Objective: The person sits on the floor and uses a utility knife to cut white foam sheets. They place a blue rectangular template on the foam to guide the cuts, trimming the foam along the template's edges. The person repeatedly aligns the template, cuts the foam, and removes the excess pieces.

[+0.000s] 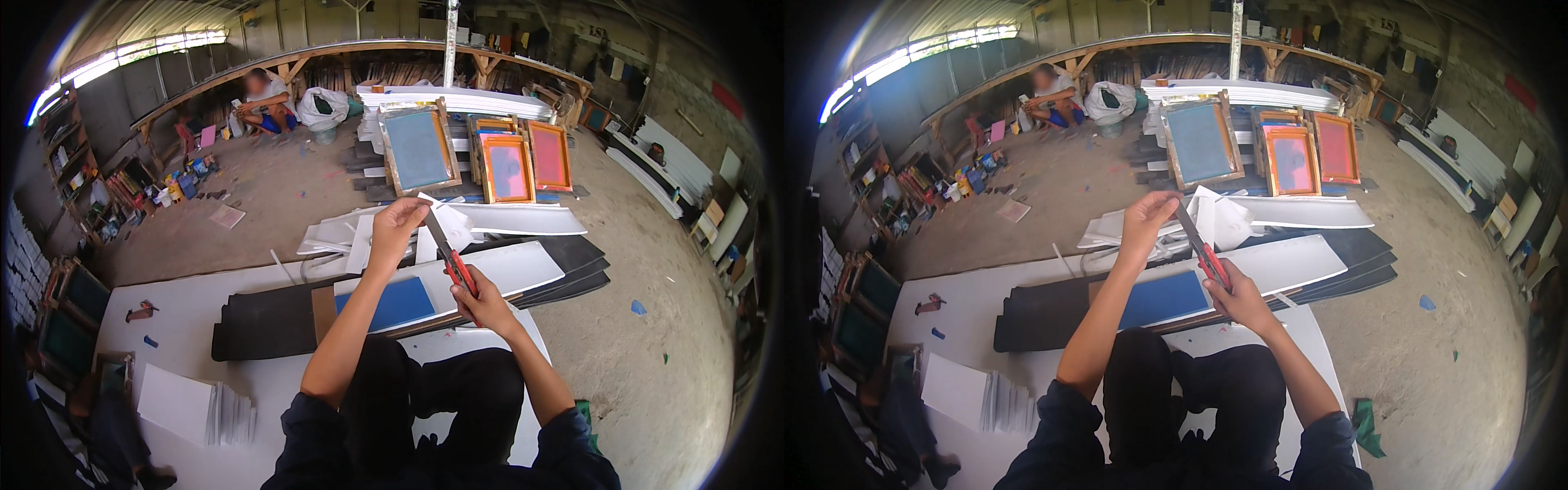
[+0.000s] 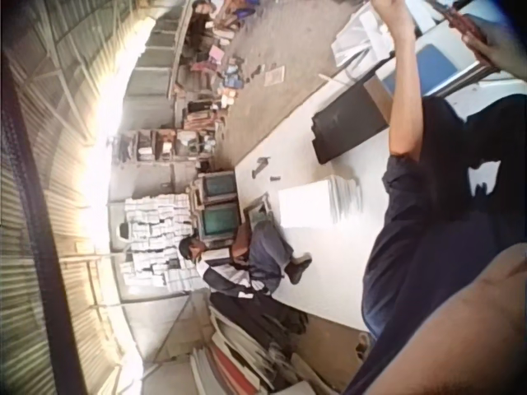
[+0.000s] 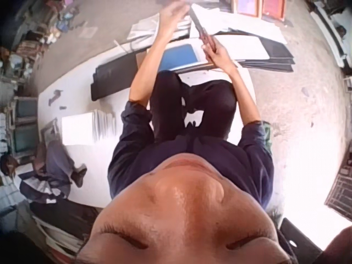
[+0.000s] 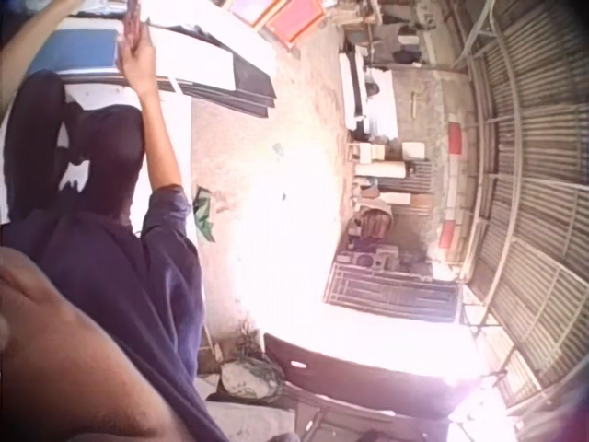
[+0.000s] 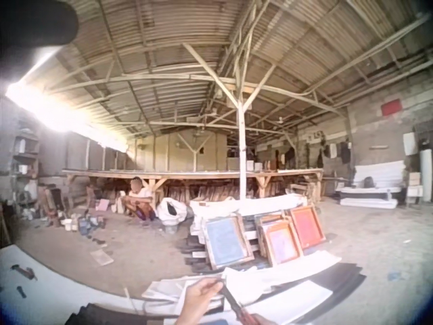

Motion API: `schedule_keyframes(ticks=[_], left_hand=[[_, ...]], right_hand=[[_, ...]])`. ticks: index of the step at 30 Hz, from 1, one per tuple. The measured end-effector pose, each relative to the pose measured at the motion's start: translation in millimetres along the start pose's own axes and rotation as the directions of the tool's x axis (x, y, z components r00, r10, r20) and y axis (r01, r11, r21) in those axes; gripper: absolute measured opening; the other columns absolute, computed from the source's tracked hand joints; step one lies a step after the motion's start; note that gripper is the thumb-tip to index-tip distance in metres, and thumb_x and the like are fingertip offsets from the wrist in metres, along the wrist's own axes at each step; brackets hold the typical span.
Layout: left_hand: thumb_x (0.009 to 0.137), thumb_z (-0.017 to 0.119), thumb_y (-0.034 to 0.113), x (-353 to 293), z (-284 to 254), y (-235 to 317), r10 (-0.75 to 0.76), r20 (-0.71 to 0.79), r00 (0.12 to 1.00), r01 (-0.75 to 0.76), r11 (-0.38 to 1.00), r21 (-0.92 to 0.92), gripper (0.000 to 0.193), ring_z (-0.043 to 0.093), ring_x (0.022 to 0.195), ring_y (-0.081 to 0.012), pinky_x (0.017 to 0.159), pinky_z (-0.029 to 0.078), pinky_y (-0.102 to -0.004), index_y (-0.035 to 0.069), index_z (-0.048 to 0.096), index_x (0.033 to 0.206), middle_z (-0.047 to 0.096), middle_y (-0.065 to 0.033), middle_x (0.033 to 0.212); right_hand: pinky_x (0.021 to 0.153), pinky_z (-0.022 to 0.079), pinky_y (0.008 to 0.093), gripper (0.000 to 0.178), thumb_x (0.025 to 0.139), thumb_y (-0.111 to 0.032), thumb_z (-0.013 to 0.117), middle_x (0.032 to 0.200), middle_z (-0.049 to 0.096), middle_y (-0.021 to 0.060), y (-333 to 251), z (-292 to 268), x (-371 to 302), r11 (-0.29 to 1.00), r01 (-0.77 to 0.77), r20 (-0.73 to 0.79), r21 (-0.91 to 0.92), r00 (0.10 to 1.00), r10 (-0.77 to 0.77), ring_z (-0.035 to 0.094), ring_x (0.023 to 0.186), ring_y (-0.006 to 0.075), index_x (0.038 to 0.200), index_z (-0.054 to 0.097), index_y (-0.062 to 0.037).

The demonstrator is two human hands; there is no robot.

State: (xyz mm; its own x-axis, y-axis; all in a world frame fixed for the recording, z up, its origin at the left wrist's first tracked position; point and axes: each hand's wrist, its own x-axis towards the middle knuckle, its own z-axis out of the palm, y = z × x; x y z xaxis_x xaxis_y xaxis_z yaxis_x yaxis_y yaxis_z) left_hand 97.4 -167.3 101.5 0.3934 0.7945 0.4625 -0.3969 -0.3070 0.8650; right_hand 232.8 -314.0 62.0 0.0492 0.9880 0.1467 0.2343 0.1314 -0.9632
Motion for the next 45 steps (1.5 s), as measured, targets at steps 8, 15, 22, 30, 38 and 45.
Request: schedule_keyframes(ticks=[8, 15, 22, 30, 38, 45], left_hand=[[0.084, 0.060, 0.015, -23, -23, -38, -0.120, -0.045, 0.992, 0.115, 0.988, -0.104, 0.023, 0.058, 0.074, -0.0085, 0.070, 0.049, -0.0231, 0.000, 0.061, 0.102, 0.063, -0.0043, 0.083], [0.084, 0.060, 0.010, -44, -16, -63, -0.157, -0.041, 0.987, 0.150, 0.977, -0.151, 0.035, 0.058, 0.076, -0.0095, 0.073, 0.048, -0.0238, 0.001, 0.053, 0.117, 0.062, -0.0059, 0.080], [0.084, 0.061, 0.011, -47, -26, -80, -0.161, 0.000, 0.987, 0.159, 0.979, -0.129, 0.038, 0.056, 0.079, -0.0078, 0.073, 0.044, -0.0221, 0.004, 0.051, 0.120, 0.061, -0.0052, 0.085], [0.083, 0.062, 0.016, -41, -32, -88, -0.291, 0.056, 0.955, 0.295, 0.917, -0.269, 0.048, 0.057, 0.092, -0.0143, 0.085, 0.045, -0.0298, 0.006, 0.041, 0.125, 0.059, -0.0090, 0.098], [0.086, 0.055, 0.039, -18, -44, -137, -0.487, -0.010, 0.873, 0.487, 0.873, -0.043, 0.052, 0.049, 0.107, -0.0225, 0.090, 0.040, -0.0373, 0.005, 0.040, 0.123, 0.052, -0.0127, 0.113], [0.086, 0.055, 0.030, -27, -70, -247, -0.385, -0.161, 0.909, 0.417, 0.812, 0.409, 0.038, 0.054, 0.095, -0.0223, 0.082, 0.041, -0.0344, 0.003, 0.052, 0.111, 0.058, -0.0105, 0.102]], right_hand=[[0.037, 0.030, 0.0232, 0.024, 0.088, -0.013, 0.053, 0.052, 0.043, -0.0009, 9, 16, 0, 0.996, -0.082, 0.023, -0.039, 0.996, 0.083, 0.038, 0.038, 0.0062, 0.109, 0.047, -0.0011], [0.037, 0.031, 0.0236, 0.021, 0.088, -0.011, 0.051, 0.051, 0.039, -0.0006, 16, 23, 10, 0.985, -0.172, 0.027, -0.024, 0.985, 0.172, 0.036, 0.038, 0.0066, 0.106, 0.047, -0.0003], [0.037, 0.031, 0.0237, 0.022, 0.089, -0.015, 0.050, 0.054, 0.041, 0.0003, 22, 33, 21, 0.970, -0.240, 0.044, 0.022, 0.970, 0.239, 0.036, 0.039, 0.0069, 0.105, 0.046, -0.0004], [0.039, 0.035, 0.0223, 0.020, 0.093, -0.019, 0.043, 0.056, 0.045, 0.0011, 22, 28, 26, 0.961, -0.238, -0.021, -0.143, 0.971, 0.237, 0.044, 0.043, 0.0083, 0.105, 0.046, -0.0027], [0.046, 0.051, 0.0296, 0.019, 0.090, -0.013, 0.044, 0.070, 0.060, 0.0143, 42, -38, 5, 0.924, -0.333, -0.323, -0.187, 0.909, 0.262, 0.061, 0.051, 0.0207, 0.098, 0.040, 0.0035], [0.043, 0.047, 0.0377, 0.026, 0.092, -0.022, 0.040, 0.061, 0.056, 0.0207, 99, -50, 52, 0.751, -0.469, -0.256, -0.466, 0.883, 0.392, 0.059, 0.047, 0.0289, 0.096, 0.040, 0.0036]])
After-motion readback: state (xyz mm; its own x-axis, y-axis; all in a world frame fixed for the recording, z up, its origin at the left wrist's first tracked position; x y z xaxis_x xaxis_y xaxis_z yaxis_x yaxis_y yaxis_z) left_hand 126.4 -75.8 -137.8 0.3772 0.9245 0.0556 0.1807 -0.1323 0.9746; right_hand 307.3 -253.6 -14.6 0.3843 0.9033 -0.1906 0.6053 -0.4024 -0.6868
